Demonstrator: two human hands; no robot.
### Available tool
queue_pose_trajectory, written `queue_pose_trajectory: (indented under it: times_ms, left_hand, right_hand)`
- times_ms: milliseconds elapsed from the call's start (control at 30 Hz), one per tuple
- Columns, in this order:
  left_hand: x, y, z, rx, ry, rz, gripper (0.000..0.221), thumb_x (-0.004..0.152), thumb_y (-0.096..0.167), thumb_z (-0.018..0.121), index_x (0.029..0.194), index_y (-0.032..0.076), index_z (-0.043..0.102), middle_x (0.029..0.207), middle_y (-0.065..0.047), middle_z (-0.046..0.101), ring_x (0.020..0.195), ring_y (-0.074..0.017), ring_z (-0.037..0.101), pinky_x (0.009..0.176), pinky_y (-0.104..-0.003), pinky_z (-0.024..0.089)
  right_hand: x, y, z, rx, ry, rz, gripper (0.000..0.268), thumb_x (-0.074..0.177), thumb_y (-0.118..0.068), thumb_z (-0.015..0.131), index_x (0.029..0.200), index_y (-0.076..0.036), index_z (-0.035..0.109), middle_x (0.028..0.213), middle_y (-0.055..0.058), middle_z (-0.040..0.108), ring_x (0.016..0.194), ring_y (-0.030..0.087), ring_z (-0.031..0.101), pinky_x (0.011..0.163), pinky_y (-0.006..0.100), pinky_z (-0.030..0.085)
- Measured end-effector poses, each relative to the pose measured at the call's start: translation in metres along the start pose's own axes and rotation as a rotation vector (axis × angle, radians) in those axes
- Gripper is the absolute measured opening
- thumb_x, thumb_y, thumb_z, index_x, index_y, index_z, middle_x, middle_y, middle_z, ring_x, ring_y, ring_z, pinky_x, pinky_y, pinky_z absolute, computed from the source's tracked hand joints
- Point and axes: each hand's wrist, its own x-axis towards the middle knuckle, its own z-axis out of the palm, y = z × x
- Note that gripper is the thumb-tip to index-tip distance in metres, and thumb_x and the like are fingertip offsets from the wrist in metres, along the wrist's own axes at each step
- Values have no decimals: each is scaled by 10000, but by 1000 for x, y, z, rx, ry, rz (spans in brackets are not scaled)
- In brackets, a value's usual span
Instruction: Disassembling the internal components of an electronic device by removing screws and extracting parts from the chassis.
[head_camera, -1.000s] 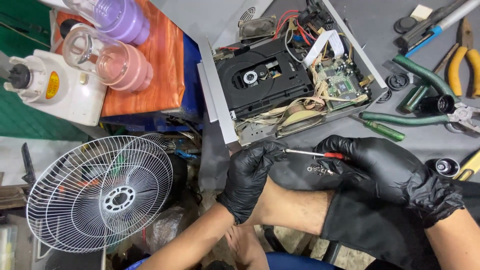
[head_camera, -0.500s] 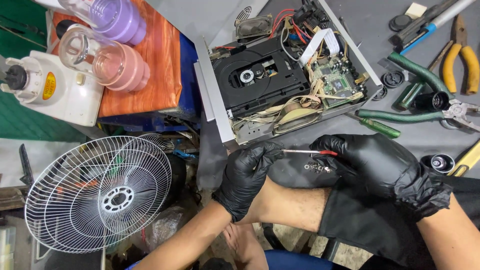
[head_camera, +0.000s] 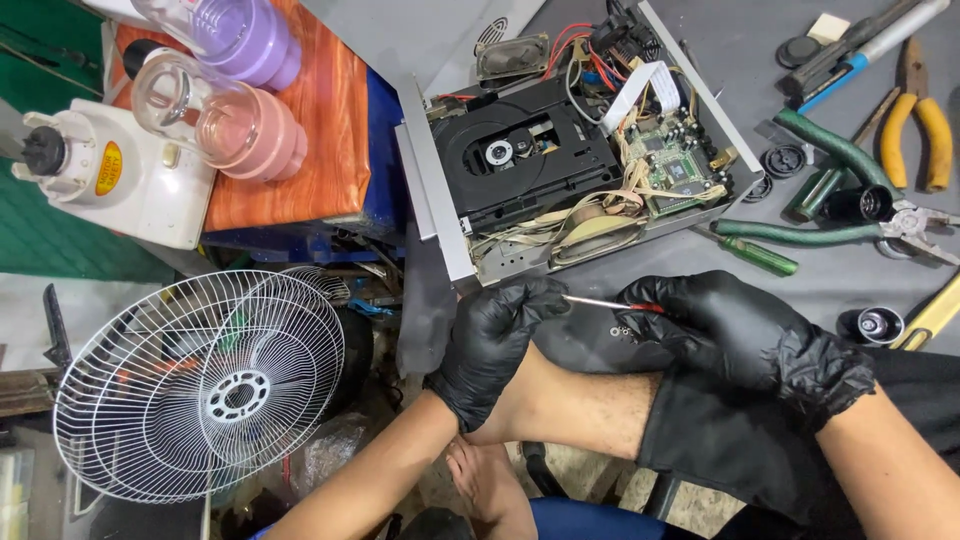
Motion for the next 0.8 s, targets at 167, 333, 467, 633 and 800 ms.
queue_pose_trajectory:
  times_ms: [167, 333, 467, 633, 800]
  left_hand:
    - [-6, 0, 5, -138, 11, -92, 288, 960, -77, 584, 1224, -26, 686, 1101, -70, 746, 912, -126, 688, 858, -260, 593]
    - [-10, 3, 14, -348, 57, -272, 261, 972, -71, 584, 1200, -51, 711, 1028, -73, 745, 890, -119, 669, 846, -257, 573]
    - [-4, -2, 18, -383, 89, -211, 216, 977, -30, 629, 1170, -39, 725, 1049, -55, 744, 894, -100, 653, 839, -237, 553]
    - [0, -21, 30, -211, 258, -261, 215, 970, 203, 743, 1114, 48, 786, 1027, -211, 787, 909, -231, 734, 888, -368, 606]
    - [15, 5, 35, -161, 316, -660, 403, 874, 367, 803, 1191, 118, 781, 1031, -153, 797, 902, -244, 761, 947, -322, 604]
  right_hand:
    - [3, -8, 2, 22, 2, -15, 519, 748, -275, 691, 1242, -116, 694, 1054, 72, 818, 810, 284, 772, 726, 387, 594]
    - [3, -24, 2, 31, -48, 36, 444, 827, -346, 656, 1218, -141, 713, 1041, 51, 825, 794, 267, 772, 733, 379, 589]
    - [1, -54, 3, 114, -42, 173, 306, 728, -156, 639, 1014, -131, 745, 800, 31, 835, 630, 213, 713, 648, 357, 566]
    - [-10, -24, 52, 170, 105, -40, 310, 873, -316, 604, 978, -35, 684, 743, 259, 690, 785, 515, 685, 579, 528, 606]
    - [-14, -12, 79, 302, 185, 51, 322, 919, -308, 592, 1069, -49, 711, 804, 224, 742, 887, 488, 696, 665, 464, 642]
